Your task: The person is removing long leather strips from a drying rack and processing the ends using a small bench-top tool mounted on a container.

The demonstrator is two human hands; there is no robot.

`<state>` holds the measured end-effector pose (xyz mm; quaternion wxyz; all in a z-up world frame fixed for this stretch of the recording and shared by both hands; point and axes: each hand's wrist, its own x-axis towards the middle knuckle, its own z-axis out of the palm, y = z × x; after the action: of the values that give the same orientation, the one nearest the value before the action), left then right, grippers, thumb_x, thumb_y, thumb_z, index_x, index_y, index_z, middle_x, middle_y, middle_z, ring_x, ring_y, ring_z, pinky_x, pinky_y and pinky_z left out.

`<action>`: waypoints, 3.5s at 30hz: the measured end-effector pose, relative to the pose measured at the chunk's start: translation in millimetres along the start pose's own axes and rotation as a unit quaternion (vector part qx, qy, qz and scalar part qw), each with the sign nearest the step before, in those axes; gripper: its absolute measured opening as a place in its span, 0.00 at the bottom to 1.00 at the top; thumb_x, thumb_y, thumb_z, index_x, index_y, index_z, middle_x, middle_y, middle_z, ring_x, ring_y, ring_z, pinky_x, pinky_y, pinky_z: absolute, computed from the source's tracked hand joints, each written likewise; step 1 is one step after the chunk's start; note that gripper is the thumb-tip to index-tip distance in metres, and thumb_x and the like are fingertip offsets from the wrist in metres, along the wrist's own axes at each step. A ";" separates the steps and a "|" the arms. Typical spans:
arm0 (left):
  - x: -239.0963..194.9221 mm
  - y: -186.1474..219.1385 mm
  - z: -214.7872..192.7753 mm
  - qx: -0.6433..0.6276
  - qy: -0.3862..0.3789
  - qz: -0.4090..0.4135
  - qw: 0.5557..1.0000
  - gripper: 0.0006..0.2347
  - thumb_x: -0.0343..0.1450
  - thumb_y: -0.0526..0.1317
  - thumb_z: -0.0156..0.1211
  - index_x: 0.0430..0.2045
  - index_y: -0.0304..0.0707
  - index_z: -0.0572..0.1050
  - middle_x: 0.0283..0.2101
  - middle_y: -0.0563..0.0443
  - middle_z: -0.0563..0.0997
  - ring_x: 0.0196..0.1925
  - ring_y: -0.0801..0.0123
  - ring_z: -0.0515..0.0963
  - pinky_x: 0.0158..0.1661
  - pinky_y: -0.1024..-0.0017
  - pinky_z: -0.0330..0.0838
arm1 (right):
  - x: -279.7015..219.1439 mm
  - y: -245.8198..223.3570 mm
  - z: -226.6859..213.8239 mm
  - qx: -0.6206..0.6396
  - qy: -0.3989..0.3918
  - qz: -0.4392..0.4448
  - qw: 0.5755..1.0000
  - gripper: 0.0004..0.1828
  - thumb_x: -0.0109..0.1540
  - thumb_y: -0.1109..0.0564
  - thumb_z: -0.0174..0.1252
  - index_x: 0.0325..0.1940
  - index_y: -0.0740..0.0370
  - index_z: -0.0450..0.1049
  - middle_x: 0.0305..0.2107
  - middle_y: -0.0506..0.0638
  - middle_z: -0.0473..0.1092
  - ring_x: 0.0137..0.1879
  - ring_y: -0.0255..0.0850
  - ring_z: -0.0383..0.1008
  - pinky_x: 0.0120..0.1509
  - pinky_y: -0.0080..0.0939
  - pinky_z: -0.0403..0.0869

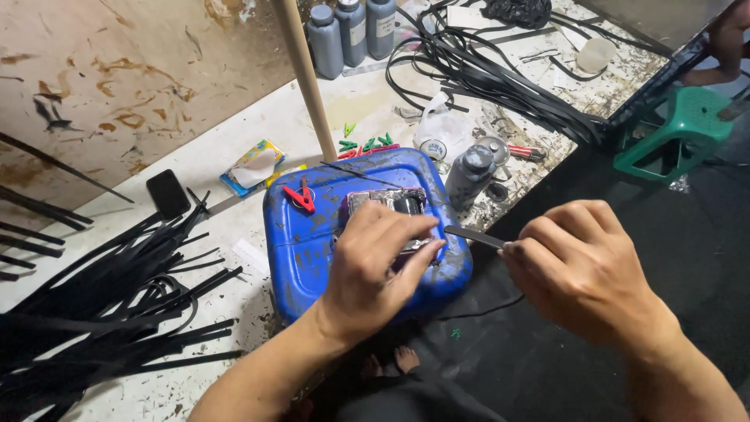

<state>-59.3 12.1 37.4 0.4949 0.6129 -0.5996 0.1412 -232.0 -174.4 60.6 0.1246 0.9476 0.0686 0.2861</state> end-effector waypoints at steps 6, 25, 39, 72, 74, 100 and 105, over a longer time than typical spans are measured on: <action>-42.4 51.6 43.8 -0.053 0.038 -0.177 0.982 0.05 0.67 0.35 0.72 0.25 0.38 0.80 0.29 0.53 0.85 0.28 0.67 0.80 0.36 0.71 0.72 | -35.9 -3.4 12.6 0.114 0.080 0.008 0.990 0.08 0.64 0.58 0.64 0.33 0.58 0.72 0.29 0.47 0.72 0.36 0.47 0.66 0.46 0.49 0.65; -68.7 163.0 127.3 0.134 0.299 -0.452 0.830 0.10 0.69 0.36 0.68 0.16 0.41 0.77 0.19 0.59 0.76 0.19 0.82 0.69 0.20 0.79 0.62 | -73.1 -19.8 78.1 0.344 0.293 -0.187 0.872 0.04 0.63 0.61 0.64 0.38 0.58 0.74 0.28 0.45 0.73 0.34 0.43 0.63 0.44 0.45 0.65; -112.5 217.2 90.0 0.192 0.380 -0.470 0.773 0.08 0.74 0.38 0.58 0.23 0.41 0.74 0.24 0.56 0.80 0.24 0.77 0.76 0.28 0.77 0.71 | -116.5 -116.2 84.4 0.905 -0.334 -0.063 0.258 0.24 0.67 0.44 0.60 0.51 0.70 0.71 0.28 0.53 0.71 0.25 0.36 0.69 0.27 0.33 0.72; -219.2 330.1 7.9 0.214 0.596 -0.434 0.641 0.08 0.76 0.38 0.56 0.27 0.38 0.75 0.27 0.54 0.80 0.29 0.79 0.78 0.32 0.80 0.72 | -142.8 -310.3 37.1 0.845 -0.433 0.229 -0.213 0.13 0.71 0.42 0.49 0.42 0.51 0.67 0.31 0.43 0.63 0.28 0.33 0.56 0.29 0.33 0.59; -230.3 337.8 8.1 0.200 0.623 -0.425 0.625 0.07 0.76 0.38 0.56 0.28 0.38 0.74 0.26 0.54 0.79 0.26 0.80 0.72 0.29 0.80 0.68 | -138.5 -313.4 29.8 0.850 -0.427 0.234 -0.199 0.14 0.72 0.43 0.48 0.41 0.52 0.66 0.30 0.44 0.62 0.27 0.33 0.55 0.28 0.32 0.59; -283.4 356.8 66.3 0.173 0.648 -0.434 0.601 0.05 0.71 0.33 0.63 0.26 0.31 0.79 0.31 0.42 0.88 0.34 0.68 0.88 0.41 0.75 0.81 | -152.8 -330.8 -3.2 0.893 -0.383 0.223 0.073 0.13 0.68 0.58 0.58 0.29 0.59 0.68 0.24 0.48 0.66 0.22 0.32 0.58 0.24 0.32 0.59; -292.8 365.3 69.7 0.169 0.673 -0.426 0.580 0.05 0.72 0.33 0.62 0.27 0.28 0.79 0.29 0.39 0.87 0.33 0.67 0.88 0.41 0.76 0.83 | -150.7 -327.3 -4.0 0.882 -0.411 0.224 0.050 0.11 0.68 0.56 0.57 0.32 0.56 0.66 0.24 0.45 0.62 0.25 0.31 0.58 0.27 0.31 0.59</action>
<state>-478.7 208.7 -60.1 0.6473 0.5995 0.2701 0.3855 -378.0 110.2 -105.4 -0.8655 0.2905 -0.0076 -0.4079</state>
